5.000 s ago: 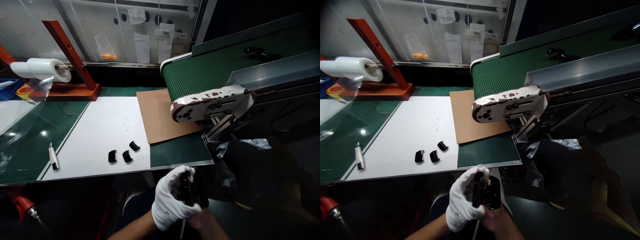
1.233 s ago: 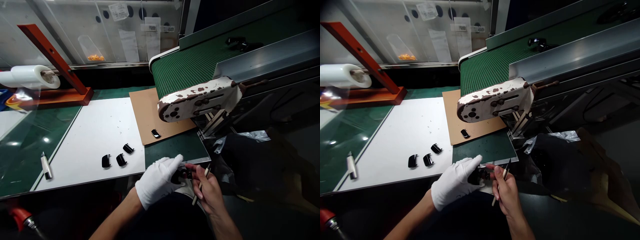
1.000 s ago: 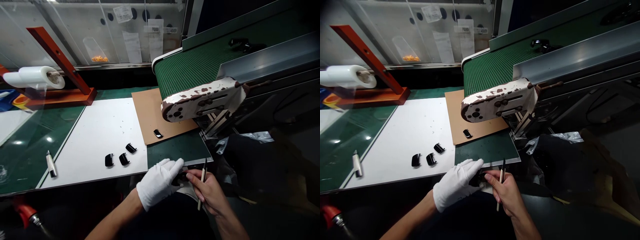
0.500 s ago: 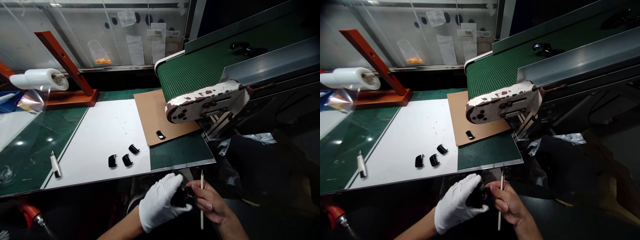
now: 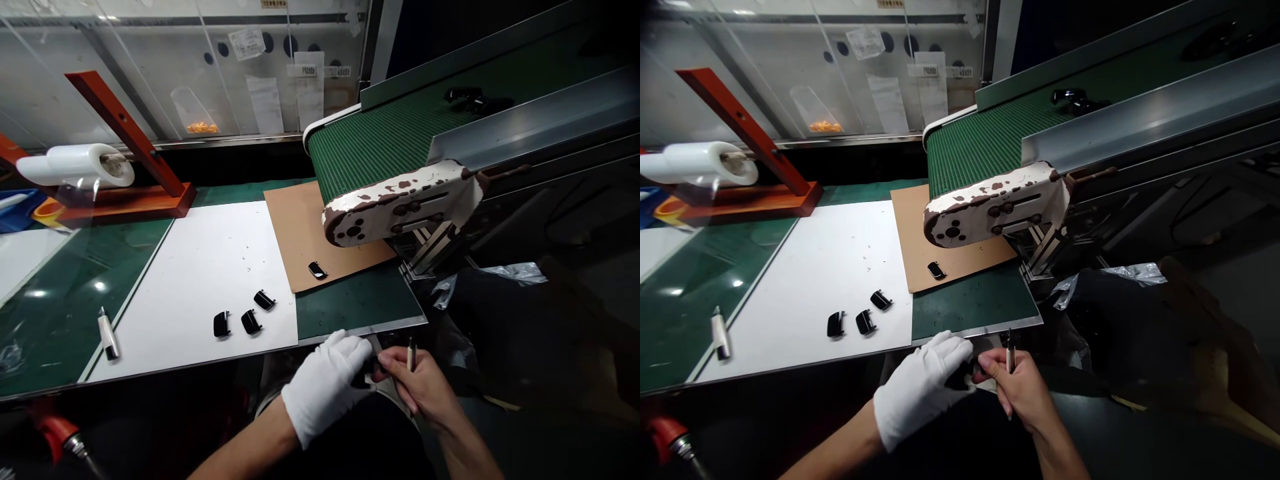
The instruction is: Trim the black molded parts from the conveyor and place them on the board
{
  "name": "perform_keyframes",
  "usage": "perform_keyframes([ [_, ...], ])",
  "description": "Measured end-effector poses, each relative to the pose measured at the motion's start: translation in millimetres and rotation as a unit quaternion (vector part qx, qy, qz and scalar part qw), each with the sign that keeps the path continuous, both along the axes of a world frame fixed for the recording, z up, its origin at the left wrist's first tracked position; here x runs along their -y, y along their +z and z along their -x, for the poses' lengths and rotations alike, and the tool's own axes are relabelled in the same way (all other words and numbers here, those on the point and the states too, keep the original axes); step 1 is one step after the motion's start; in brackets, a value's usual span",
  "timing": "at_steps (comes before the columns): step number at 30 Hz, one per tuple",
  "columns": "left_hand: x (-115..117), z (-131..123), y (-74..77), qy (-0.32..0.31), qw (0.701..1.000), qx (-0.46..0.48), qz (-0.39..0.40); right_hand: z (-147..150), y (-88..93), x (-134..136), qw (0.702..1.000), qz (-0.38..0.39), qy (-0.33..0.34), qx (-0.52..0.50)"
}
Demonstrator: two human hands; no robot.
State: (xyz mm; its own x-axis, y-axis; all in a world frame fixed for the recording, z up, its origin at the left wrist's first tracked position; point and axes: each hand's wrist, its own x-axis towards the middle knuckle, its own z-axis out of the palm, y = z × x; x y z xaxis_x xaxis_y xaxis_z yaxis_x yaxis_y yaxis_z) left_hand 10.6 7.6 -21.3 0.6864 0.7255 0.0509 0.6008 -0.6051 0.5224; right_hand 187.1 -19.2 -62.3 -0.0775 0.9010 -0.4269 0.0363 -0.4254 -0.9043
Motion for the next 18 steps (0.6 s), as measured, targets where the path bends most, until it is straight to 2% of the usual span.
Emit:
perform_keyframes([
  [2, -3.7, -4.0, -16.2, 0.018, 0.998, -0.054, 0.023, 3.9, 1.1, -1.0, 0.996, -0.012, -0.023, 0.091],
  [5, -2.5, -13.1, -38.7, 0.031, 0.995, -0.087, 0.037, 18.3, -0.3, 4.3, 0.979, -0.027, -0.042, 0.195],
  [7, -0.4, -18.3, -46.6, 0.043, 0.993, -0.102, 0.045, 24.1, -2.2, 9.0, 0.969, -0.031, -0.05, 0.24],
  [9, 0.2, -20.7, -46.5, 0.059, 0.992, -0.101, 0.051, 15.4, -2.6, 12.0, 0.962, -0.029, -0.061, 0.266],
  [12, -1.7, -17.9, -34.0, 0.065, 0.994, -0.066, 0.056, -36.3, 2.2, 9.6, 0.945, -0.004, -0.112, 0.306],
  [15, -2.8, -11.0, -17.7, 0.068, 0.996, 0.033, 0.049, -114.5, 7.7, -1.2, 0.878, 0.04, -0.239, 0.412],
  [16, -2.5, -8.9, -13.6, 0.08, 0.992, 0.082, 0.047, -137.5, 7.7, -5.7, 0.856, 0.027, -0.283, 0.432],
  [17, -2.0, -7.2, -10.4, 0.095, 0.986, 0.132, 0.046, -155.8, 6.5, -10.2, 0.844, 0.018, -0.308, 0.439],
  [18, -1.3, -6.0, -8.1, 0.11, 0.977, 0.176, 0.046, -168.2, 4.2, -14.3, 0.847, 0.007, -0.307, 0.434],
])
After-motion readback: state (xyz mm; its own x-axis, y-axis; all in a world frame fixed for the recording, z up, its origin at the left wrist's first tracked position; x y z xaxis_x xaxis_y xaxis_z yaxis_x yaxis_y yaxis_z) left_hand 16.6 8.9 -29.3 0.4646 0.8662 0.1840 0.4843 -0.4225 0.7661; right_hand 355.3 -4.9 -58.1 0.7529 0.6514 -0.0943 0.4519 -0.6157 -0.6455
